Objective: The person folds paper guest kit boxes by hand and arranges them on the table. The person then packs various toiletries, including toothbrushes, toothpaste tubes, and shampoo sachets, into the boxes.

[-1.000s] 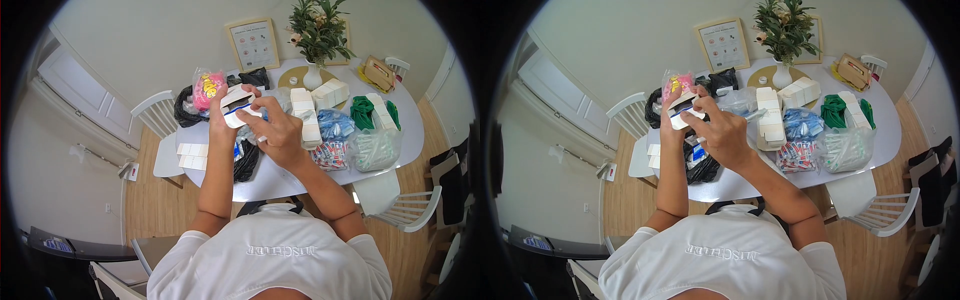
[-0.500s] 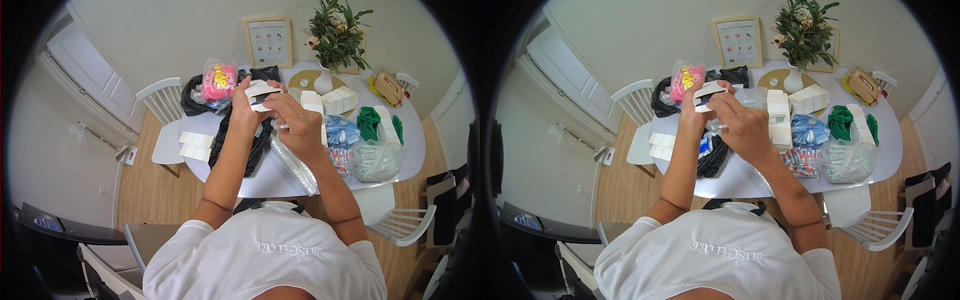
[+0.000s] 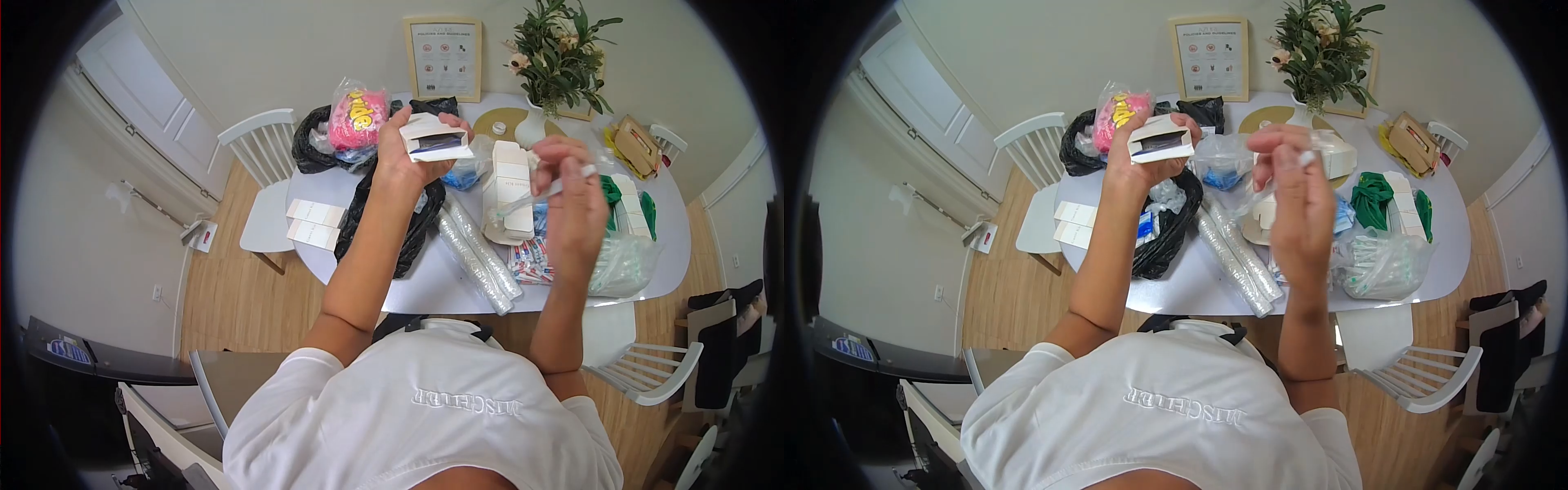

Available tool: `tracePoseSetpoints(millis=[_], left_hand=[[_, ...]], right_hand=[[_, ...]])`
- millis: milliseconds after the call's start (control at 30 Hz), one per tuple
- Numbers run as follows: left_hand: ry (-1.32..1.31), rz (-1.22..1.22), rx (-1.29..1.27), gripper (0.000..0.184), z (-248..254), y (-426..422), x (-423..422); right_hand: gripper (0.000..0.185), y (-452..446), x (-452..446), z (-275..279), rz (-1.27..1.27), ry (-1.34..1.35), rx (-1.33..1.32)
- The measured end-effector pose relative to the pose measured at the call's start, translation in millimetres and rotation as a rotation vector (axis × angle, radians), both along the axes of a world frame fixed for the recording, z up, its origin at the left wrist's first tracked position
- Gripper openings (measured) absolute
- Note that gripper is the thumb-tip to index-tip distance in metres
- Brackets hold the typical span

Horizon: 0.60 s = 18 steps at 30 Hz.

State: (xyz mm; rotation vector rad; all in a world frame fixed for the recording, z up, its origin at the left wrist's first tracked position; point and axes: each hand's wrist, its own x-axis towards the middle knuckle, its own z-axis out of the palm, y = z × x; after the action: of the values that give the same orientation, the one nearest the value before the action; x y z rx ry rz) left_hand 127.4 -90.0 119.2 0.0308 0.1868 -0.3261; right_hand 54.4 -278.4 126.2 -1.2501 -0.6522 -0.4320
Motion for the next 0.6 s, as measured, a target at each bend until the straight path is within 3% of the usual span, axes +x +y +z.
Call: tracePoseSetpoints(millis=[467,533,600], left_hand=[[-0.053,-0.011,0.04,0.044,4.0,-5.5,-2.4],[-0.08,-0.027,0.05,0.045,3.2,-4.2,-3.0],[-0.083,-0.021,0.039,0.046,0.7,-3.8,-2.5]], right_hand=[[0.019,-9.3,-10.2,10.1,-0.505,-0.28,-0.129],[0.018,-9.9,-17.5,12.2,-0.313,-0.068,0.238],[0.015,-9.0,-18.9,15.4,-0.28,-0.121,0.363]])
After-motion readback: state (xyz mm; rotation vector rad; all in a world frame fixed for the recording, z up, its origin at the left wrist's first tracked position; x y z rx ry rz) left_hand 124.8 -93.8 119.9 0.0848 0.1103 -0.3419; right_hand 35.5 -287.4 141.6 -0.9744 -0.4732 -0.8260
